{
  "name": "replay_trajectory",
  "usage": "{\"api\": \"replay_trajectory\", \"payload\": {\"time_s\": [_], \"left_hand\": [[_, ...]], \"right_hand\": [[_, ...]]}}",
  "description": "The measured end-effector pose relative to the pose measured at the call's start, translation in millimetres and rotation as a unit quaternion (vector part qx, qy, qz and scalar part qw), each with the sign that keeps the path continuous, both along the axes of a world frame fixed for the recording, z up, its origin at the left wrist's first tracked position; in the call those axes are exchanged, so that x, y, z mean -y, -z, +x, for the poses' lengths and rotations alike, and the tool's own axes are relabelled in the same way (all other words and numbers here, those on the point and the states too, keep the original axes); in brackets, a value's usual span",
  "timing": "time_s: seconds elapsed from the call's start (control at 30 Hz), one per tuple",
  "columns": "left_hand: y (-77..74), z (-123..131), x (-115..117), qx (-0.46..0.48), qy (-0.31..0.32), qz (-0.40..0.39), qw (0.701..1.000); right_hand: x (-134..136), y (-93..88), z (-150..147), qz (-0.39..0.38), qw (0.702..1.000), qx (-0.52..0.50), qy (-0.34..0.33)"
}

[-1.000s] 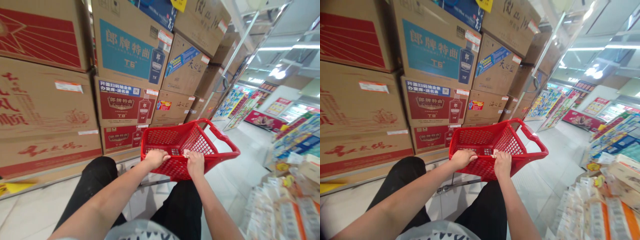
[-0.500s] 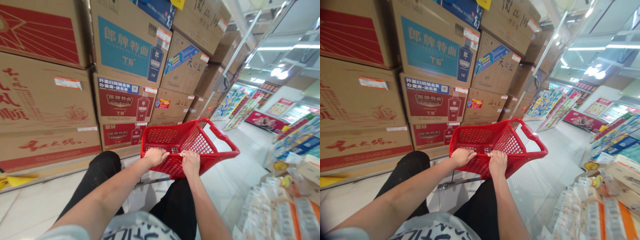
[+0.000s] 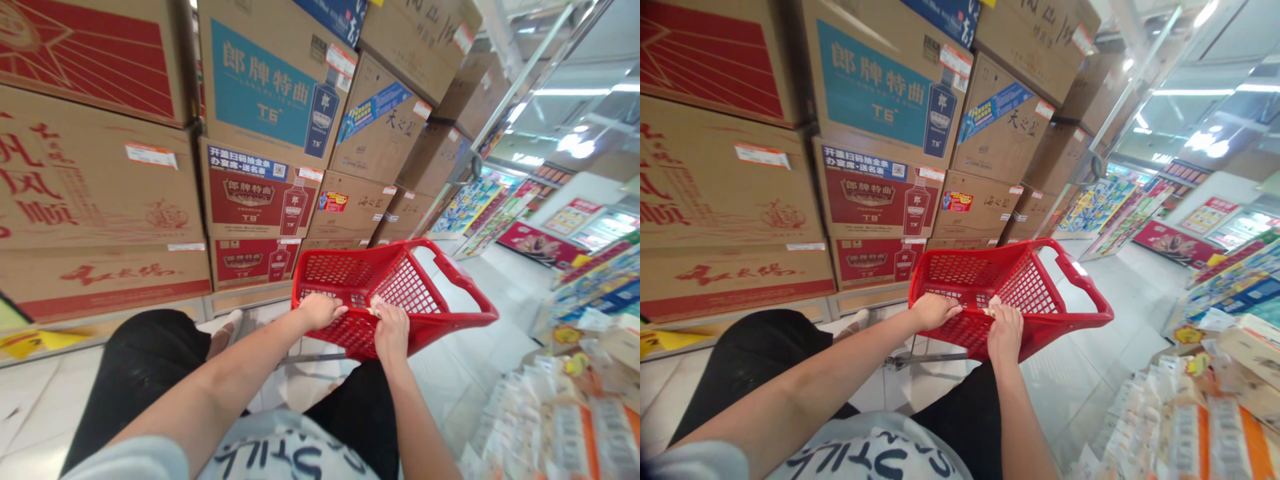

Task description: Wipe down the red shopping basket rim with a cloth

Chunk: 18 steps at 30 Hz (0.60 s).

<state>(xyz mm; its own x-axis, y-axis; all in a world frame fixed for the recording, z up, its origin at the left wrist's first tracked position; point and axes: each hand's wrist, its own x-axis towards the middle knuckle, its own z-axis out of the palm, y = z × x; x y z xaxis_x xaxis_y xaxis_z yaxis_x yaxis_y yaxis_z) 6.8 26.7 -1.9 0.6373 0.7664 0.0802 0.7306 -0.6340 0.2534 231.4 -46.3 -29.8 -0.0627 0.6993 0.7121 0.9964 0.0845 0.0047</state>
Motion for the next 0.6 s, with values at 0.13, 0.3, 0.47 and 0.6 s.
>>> {"api": "replay_trajectory", "payload": {"time_s": [0.13, 0.3, 0.47, 0.6], "left_hand": [[0.0, 1, 2, 0.007, 0.004, 0.003, 1.000], [-3.9, -1, -1, 0.007, -0.004, 0.011, 1.000], [-3.8, -4, -6, 0.002, -0.011, 0.015, 1.000], [-2.8, -9, -7, -0.002, -0.020, 0.021, 1.000]], "right_hand": [[7, 14.9, -3, 0.026, 0.998, 0.000, -0.060], [5, 15.0, -13, -0.017, 0.993, 0.018, -0.114], [-10, 2.0, -10, 0.034, 0.998, -0.050, -0.035], [-23, -14.7, -23, -0.032, 0.996, -0.078, 0.038]]}}
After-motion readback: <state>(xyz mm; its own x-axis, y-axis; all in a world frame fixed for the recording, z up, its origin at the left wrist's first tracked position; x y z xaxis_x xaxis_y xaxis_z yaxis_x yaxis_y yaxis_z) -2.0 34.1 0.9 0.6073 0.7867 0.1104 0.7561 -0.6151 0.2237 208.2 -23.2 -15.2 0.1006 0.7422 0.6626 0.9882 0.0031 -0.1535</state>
